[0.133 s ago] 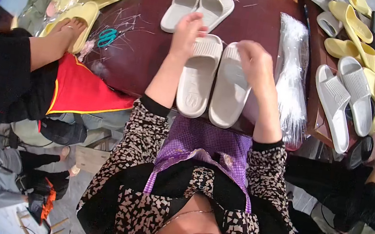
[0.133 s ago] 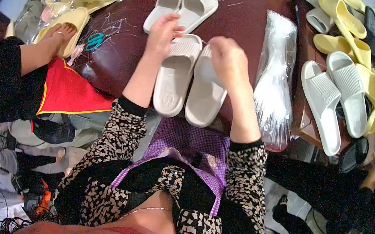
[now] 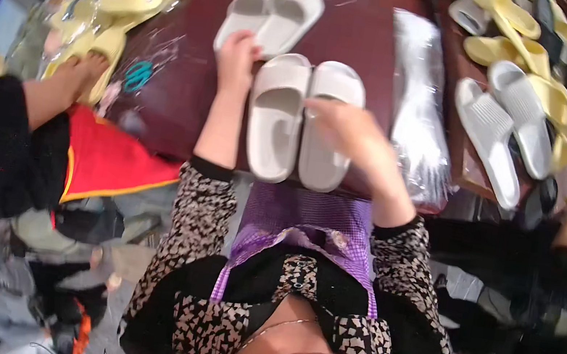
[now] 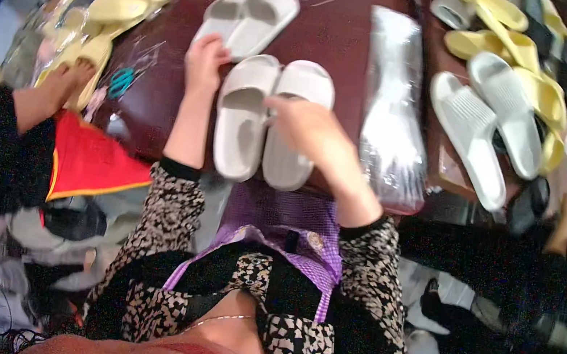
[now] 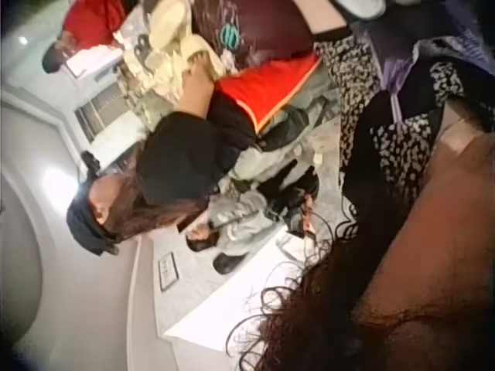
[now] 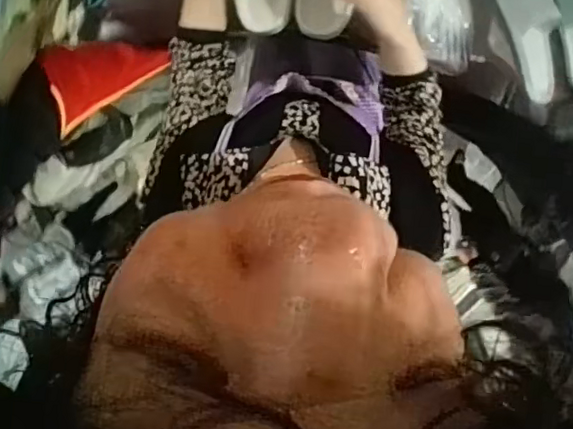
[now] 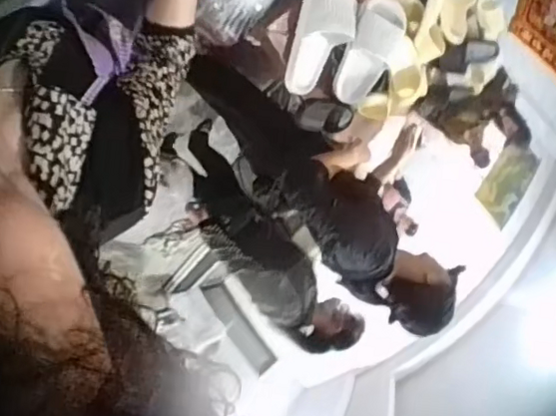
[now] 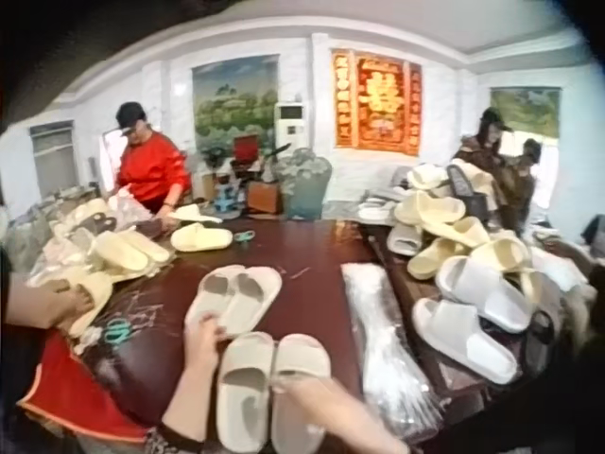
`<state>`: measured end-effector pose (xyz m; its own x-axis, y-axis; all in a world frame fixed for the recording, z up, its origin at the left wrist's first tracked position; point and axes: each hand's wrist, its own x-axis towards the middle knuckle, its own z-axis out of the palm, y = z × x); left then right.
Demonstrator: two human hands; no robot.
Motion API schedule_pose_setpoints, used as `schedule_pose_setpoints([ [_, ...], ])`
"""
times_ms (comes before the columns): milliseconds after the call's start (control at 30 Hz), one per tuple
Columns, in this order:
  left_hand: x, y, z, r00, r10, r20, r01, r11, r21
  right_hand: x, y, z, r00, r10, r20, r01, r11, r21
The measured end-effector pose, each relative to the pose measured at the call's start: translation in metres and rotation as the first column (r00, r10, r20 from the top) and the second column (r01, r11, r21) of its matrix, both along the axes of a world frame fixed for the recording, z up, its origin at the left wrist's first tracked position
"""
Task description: The person pairs slippers by taking plastic ties from a bundle and threading them through pairs of slippers to fasten them together by hand.
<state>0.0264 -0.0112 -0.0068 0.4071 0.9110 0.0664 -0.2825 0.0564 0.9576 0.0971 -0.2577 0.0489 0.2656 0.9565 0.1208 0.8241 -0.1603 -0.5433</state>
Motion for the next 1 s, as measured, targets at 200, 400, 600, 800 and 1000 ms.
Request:
schedule_pose_setpoints([
  [200,-0.010,0.029,-0.029,0.987,0.127,-0.094,-0.120,0.990,0.070,-0.019,0.039,-0.037,0.967,-0.082,0.241,0.070,0.996,0.055],
  [400,-0.009,0.019,-0.032,0.994,0.062,-0.092,-0.058,0.997,0.049,-0.002,0.023,-0.011,0.952,-0.124,0.280,0.106,0.991,0.079],
  [600,-0.007,0.017,-0.030,0.991,0.062,-0.121,-0.058,0.998,0.036,0.099,-0.024,0.075,0.758,-0.297,0.581,0.208,0.954,0.216],
  [800,-0.002,0.020,-0.030,0.990,0.058,-0.126,-0.051,0.997,0.055,0.265,-0.114,0.227,0.315,-0.700,0.641,0.570,0.680,0.462],
  [1000,0.002,0.018,-0.034,0.985,0.048,-0.168,-0.017,0.984,0.177,0.331,-0.205,0.169,0.226,-0.807,0.545,0.569,0.564,0.598],
])
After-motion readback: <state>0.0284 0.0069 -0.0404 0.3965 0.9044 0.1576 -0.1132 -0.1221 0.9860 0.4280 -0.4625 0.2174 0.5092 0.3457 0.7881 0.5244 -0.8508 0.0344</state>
